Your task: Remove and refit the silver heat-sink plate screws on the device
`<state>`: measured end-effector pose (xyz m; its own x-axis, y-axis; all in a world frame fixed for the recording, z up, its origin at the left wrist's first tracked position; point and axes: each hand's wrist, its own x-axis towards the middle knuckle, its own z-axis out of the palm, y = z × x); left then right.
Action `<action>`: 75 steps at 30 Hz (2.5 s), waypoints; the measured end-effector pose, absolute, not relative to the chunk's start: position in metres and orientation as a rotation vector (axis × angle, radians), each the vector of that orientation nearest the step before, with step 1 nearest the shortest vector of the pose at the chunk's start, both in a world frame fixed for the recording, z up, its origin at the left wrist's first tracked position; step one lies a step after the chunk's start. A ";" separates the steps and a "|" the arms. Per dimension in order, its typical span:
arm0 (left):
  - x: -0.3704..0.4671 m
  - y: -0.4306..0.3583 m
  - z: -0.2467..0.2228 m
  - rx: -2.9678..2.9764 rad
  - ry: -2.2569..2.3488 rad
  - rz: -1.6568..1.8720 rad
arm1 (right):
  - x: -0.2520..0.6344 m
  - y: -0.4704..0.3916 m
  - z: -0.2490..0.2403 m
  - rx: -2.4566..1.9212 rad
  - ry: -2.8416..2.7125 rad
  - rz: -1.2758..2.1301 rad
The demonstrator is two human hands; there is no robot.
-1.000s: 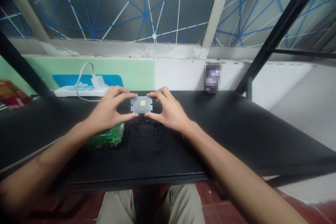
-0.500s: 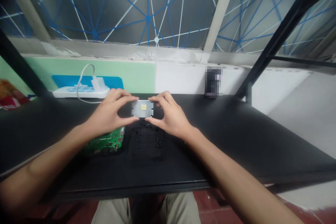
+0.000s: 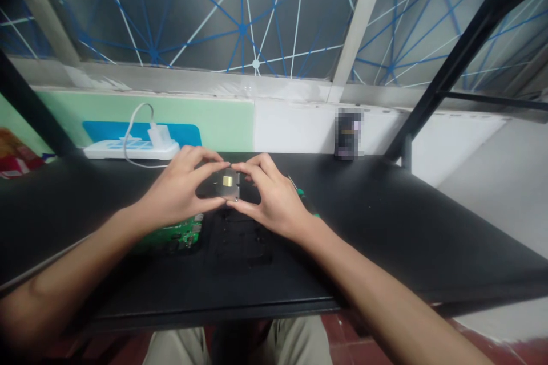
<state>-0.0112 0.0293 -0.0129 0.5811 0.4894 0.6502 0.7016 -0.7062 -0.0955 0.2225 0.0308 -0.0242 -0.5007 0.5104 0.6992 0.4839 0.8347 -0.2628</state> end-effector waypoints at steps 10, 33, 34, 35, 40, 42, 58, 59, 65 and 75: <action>-0.005 0.025 -0.010 -2.515 -1.024 -1.026 | 0.222 0.032 -0.024 -0.684 -2.175 0.099; 0.001 0.014 -0.006 -2.856 -1.063 -1.226 | 0.213 0.037 -0.038 -0.663 -2.116 0.470; 0.001 0.014 -0.006 -2.850 -1.053 -1.220 | 0.214 0.038 -0.039 -0.689 -2.122 0.468; 0.000 0.015 -0.005 -2.841 -1.043 -1.214 | 0.214 0.039 -0.039 -0.714 -2.129 0.470; -0.003 0.017 -0.004 -2.797 -1.020 -1.206 | 0.218 0.044 -0.040 -0.808 -2.130 0.439; -0.004 0.019 -0.003 -2.770 -1.012 -1.205 | 0.220 0.046 -0.040 -0.845 -2.122 0.403; -0.018 0.036 -0.009 -2.580 -1.088 -0.983 | 0.227 0.053 -0.037 -0.894 -2.093 0.314; -0.018 0.037 -0.009 -2.575 -1.100 -0.972 | 0.227 0.053 -0.037 -0.887 -2.093 0.302; -0.020 0.040 -0.013 -2.547 -1.124 -0.917 | 0.227 0.052 -0.036 -0.847 -2.099 0.230; -0.020 0.040 -0.014 -2.535 -1.101 -0.927 | 0.228 0.051 -0.033 -0.827 -2.117 0.195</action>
<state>-0.0204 0.0400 -0.0139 0.5189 0.5773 0.6305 0.7198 -0.6929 0.0420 0.2276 0.0506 -0.0332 -0.4349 0.6203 0.6527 0.4908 0.7710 -0.4057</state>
